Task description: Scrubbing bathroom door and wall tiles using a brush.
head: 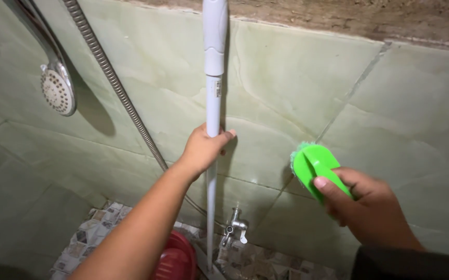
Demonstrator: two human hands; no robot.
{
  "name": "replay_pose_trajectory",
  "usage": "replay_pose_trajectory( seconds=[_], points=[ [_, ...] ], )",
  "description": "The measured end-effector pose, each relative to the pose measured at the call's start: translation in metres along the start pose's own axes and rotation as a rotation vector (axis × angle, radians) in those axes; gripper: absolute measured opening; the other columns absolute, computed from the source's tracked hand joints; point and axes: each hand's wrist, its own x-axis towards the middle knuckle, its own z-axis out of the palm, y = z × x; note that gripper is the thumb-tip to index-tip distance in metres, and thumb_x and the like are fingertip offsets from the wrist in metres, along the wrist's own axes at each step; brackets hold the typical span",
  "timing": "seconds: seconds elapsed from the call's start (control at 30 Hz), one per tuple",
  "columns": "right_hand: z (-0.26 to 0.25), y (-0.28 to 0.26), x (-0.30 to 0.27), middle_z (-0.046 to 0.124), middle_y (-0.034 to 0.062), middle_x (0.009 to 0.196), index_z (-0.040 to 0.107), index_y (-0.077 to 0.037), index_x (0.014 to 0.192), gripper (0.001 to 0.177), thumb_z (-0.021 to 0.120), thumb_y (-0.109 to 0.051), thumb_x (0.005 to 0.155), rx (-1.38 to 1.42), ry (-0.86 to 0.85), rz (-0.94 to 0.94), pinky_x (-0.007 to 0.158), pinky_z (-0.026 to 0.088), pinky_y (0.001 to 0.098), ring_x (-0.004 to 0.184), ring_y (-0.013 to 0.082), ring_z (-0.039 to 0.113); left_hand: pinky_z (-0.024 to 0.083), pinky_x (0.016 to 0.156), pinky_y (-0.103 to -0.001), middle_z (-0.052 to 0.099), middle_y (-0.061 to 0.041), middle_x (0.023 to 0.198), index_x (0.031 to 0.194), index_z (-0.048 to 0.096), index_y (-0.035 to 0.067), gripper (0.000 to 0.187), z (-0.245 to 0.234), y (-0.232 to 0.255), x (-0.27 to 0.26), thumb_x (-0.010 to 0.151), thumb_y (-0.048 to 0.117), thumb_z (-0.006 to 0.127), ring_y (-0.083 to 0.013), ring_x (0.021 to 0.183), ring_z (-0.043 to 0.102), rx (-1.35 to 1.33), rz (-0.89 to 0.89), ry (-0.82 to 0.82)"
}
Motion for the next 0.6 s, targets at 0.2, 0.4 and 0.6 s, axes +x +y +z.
replay_pose_trajectory(
  seconds=[0.2,0.4,0.6],
  points=[
    [0.002,-0.012,0.005,0.065,0.0063,0.073,0.069,-0.005,0.11,0.025,0.063,-0.025,0.096,0.167,-0.013,0.025,0.052,0.043,0.0313,0.058,0.0138,0.052,0.055,0.068,-0.034,0.065,-0.007,0.08,0.094,0.06,0.004,0.052,-0.006,0.03,-0.046,0.072,0.042,0.088,-0.0193,0.071,0.064,0.393,0.021,0.038],
    [0.007,-0.011,0.01,0.069,0.0074,0.084,0.064,-0.004,0.114,0.022,0.057,-0.018,0.098,0.205,-0.009,-0.01,0.053,0.043,0.0308,0.06,0.0147,0.054,0.055,0.073,-0.039,0.064,-0.012,0.093,0.098,0.058,0.005,0.054,0.014,0.022,-0.07,0.071,0.04,0.088,-0.0254,0.08,0.066,0.465,0.079,0.147],
    [0.018,0.004,0.04,0.075,0.0089,0.104,0.054,-0.002,0.12,0.024,0.054,-0.014,0.099,0.319,-0.137,-0.088,0.061,0.054,0.0334,0.069,0.0162,0.064,0.055,0.077,-0.042,0.064,-0.015,0.102,0.104,0.056,0.005,0.053,0.051,0.016,-0.077,0.073,0.036,0.086,-0.0302,0.086,0.067,0.434,0.095,0.099]
  ],
)
